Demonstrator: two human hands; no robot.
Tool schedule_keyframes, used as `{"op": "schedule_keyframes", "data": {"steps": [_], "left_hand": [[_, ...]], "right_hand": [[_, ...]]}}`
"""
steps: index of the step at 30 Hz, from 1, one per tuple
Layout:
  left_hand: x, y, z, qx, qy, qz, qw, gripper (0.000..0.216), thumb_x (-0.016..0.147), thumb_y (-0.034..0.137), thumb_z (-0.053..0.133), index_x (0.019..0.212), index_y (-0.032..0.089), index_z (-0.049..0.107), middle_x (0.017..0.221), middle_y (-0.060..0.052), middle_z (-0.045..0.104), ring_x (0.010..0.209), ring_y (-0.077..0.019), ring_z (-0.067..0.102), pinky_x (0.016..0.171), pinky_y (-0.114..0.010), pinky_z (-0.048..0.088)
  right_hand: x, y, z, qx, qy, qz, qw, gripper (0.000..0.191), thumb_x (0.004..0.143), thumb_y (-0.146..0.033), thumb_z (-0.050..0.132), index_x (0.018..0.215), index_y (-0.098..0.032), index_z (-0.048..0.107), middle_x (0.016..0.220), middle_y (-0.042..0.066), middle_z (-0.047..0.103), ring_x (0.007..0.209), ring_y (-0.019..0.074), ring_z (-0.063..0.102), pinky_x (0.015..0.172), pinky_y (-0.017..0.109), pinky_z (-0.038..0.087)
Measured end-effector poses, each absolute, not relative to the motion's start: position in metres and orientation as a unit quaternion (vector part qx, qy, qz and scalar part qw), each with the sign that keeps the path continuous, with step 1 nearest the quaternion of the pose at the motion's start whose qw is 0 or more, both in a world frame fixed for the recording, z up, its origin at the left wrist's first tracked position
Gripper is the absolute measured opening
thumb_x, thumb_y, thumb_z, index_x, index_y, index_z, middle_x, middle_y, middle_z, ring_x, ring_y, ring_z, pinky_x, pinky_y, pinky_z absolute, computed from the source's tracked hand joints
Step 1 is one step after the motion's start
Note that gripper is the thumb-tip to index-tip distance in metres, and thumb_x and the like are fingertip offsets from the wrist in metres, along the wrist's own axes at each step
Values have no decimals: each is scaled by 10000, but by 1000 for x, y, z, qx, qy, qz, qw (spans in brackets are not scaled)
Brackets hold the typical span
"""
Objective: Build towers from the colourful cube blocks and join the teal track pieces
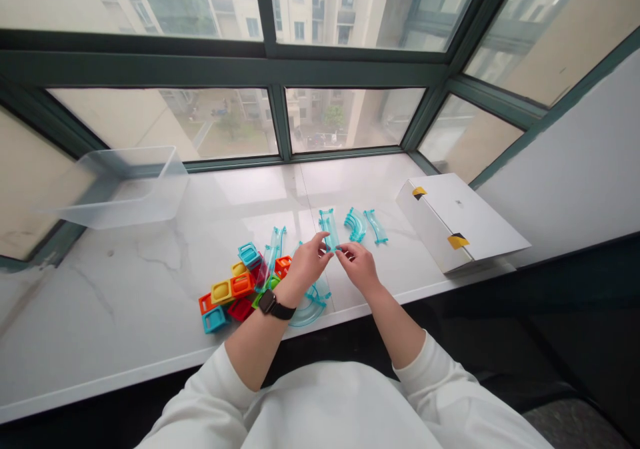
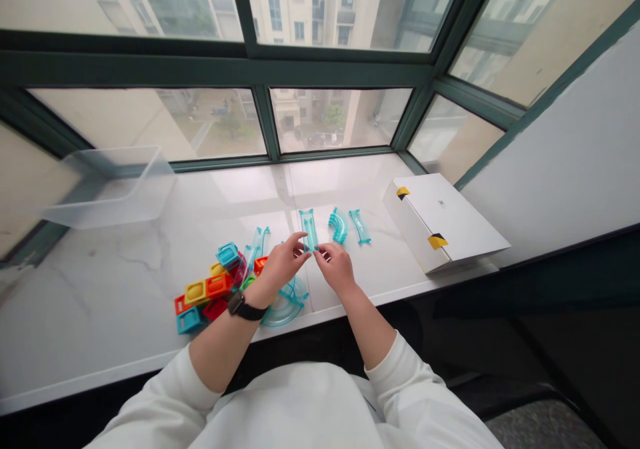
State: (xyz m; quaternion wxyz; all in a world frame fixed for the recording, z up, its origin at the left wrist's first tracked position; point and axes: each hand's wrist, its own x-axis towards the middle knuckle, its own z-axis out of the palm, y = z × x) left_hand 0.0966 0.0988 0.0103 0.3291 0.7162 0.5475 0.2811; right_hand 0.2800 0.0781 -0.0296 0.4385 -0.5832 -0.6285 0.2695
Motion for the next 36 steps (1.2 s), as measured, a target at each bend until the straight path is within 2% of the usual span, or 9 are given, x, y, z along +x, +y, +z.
{"op": "schedule_keyframes", "data": {"steps": [5,18,36], "left_hand": [[107,123,-6,767,550,205,258,293,939,192,719,1228,238,734,1088,-61,806,1002,-212,754,910,-317,561],[115,139,-30,799,557,110,200,256,951,196,691,1200,232,737,1179,-89,775,1100,-245,717,972,-334,528],[119,143,-35,798,570,78,180,293,982,151,594,1230,238,724,1184,-103,776,1098,-246,716,948,-332,520]], "right_hand": [[283,99,-58,-611,-624,228,430,278,959,-402,643,1043,-209,824,971,83,760,755,198,668,828,362,576],[284,111,-101,-632,-628,191,411,327,997,-414,597,1068,-206,840,928,84,765,808,226,657,840,351,534],[283,114,-104,-634,-633,192,401,315,1012,-394,614,1122,-215,848,955,84,776,860,235,674,864,353,537]]}}
